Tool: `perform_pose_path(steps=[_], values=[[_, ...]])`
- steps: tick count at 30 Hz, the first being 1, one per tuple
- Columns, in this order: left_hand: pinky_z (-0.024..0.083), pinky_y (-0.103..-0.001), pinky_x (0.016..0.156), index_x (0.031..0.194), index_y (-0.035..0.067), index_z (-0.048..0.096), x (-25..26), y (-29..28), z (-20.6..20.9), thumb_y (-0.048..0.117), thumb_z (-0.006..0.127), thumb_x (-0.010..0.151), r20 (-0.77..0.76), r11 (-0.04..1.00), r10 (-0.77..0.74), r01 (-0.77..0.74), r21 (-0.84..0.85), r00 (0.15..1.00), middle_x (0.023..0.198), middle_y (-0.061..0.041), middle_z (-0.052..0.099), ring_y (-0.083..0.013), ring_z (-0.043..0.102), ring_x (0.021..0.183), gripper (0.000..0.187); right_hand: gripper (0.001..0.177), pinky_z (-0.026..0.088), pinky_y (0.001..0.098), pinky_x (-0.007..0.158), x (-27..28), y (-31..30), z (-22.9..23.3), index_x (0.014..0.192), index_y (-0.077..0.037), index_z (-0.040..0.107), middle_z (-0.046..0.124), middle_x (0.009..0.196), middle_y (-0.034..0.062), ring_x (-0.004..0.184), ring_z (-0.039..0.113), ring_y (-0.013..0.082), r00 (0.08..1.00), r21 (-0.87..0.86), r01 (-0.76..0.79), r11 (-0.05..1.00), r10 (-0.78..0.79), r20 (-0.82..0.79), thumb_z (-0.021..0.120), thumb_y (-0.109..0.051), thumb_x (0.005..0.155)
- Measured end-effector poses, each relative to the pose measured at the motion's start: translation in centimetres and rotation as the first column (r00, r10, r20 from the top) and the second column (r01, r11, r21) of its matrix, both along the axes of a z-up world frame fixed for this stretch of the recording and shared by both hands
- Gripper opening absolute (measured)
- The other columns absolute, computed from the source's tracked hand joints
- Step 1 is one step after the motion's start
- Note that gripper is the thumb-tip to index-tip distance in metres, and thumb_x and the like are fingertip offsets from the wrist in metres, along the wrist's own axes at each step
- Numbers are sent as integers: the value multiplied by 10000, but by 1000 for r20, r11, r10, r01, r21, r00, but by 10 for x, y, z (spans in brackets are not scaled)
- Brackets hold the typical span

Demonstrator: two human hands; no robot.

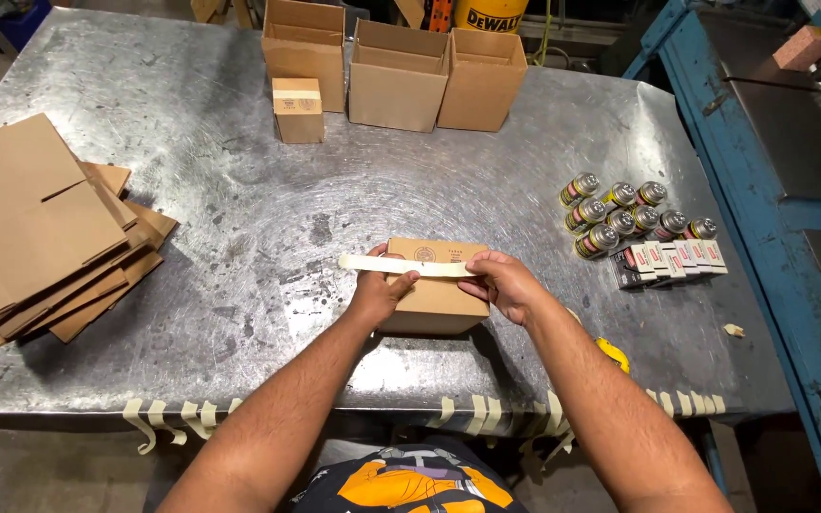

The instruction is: The person assembles and seals cardboard boxes by hand using masking tape. The person folds the flaps of multiple boxes and applies strips of tape across the seams to secure them.

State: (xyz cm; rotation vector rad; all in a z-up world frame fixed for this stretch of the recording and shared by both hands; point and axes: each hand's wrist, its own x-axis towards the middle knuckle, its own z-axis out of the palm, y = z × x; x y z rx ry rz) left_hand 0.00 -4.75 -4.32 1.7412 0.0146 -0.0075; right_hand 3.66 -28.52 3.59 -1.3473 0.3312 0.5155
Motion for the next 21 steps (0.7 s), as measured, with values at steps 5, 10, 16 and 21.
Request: perform_pose_path(steps=[5,10,16,21], values=[[295,-475,1240,1150,130,569,18,9,-22,505,871,817,-13,999,5,-5,39,1000,1498,-250,417,-444,391,1456,585,218,596,393,981,0,-2,3,1023,-91,583,578,945,71,997,682,257,999,-28,-30,999,31,12,731,-139,870],[334,-496,1192,1079,96,588,16,12,-13,408,744,955,67,999,20,-22,32,998,1362,-266,515,-477,445,1399,371,219,612,384,954,0,-1,8,1026,-89,580,594,952,72,987,699,255,999,-40,-39,998,40,9,727,-134,871],[386,-548,1148,1113,189,599,4,9,18,351,537,1056,19,982,76,-79,171,997,1454,-175,518,-454,483,1375,183,212,608,403,957,6,-10,8,1041,-72,590,605,968,94,1012,704,279,999,-40,-39,998,39,-6,721,-120,881],[399,-590,1134,1147,260,579,7,10,6,348,472,1075,-30,964,97,-86,250,995,1513,-103,496,-459,523,1335,156,220,612,386,949,9,-20,0,1041,-68,593,626,960,94,995,715,255,999,-43,-32,999,31,-18,736,-114,881]])
